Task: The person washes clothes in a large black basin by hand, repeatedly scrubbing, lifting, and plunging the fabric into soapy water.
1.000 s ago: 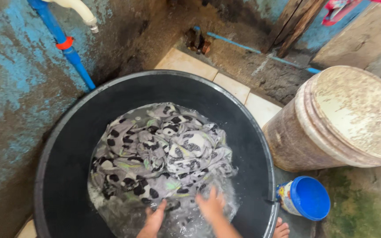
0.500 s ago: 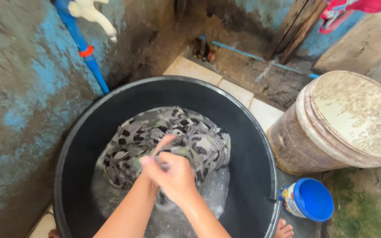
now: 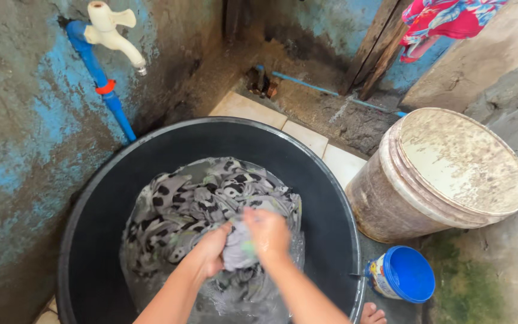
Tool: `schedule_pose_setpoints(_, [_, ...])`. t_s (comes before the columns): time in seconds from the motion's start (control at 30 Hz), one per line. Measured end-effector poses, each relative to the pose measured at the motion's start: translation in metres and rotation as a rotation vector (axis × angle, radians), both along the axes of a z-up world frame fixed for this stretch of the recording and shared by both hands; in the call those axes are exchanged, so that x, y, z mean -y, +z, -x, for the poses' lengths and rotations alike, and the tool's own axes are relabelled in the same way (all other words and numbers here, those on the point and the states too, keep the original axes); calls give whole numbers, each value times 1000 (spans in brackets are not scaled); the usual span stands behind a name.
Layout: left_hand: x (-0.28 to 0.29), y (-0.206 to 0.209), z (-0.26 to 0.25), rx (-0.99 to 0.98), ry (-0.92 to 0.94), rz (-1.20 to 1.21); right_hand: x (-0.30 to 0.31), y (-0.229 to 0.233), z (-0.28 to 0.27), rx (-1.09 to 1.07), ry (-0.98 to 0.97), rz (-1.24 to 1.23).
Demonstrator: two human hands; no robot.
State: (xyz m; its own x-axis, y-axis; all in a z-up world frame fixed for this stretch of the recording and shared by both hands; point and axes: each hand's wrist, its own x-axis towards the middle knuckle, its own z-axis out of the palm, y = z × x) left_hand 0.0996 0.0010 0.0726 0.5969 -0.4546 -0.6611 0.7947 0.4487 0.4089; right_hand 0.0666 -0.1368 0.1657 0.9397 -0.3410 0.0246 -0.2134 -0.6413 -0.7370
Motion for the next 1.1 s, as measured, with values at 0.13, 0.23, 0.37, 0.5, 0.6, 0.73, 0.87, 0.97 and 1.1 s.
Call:
schedule_pose_setpoints(0.13, [-48, 88, -2, -9, 52, -233, 85, -20, -34, 228, -233, -718])
schedule_pose_setpoints(0.23, [-59, 129, -14, 28, 196, -91, 120, 28, -42, 15, -340, -726])
schedule_pose_setpoints(0.37, [-69, 176, -29, 99, 350, 239, 136, 103, -51, 120, -228, -1030])
schedule_pose_setpoints(0.5, [-97, 155, -53, 186, 373, 180, 160, 145, -55, 294, -60, -1001])
schedule_pose_setpoints(0.6, [-125, 70, -83, 66, 68, -379, 175, 125, -56, 174, -70, -808])
schedule_pose_setpoints(0.73, [-154, -44, -73, 218, -173, -1035, 166, 16, -46, -216, -74, -585])
schedule_pose_setpoints(0.87, [-127, -41, -30, 268, -411, -1733, 107, -116, -11, -371, -130, -497])
schedule_pose_setpoints(0.97, [-106, -11, -7, 500, -707, -1476, 36, -165, 43, -432, -80, -882])
schedule_pose_setpoints(1.1, [-89, -13, 10, 489, -961, -1562, -23, -194, 101, -315, 8, -1020])
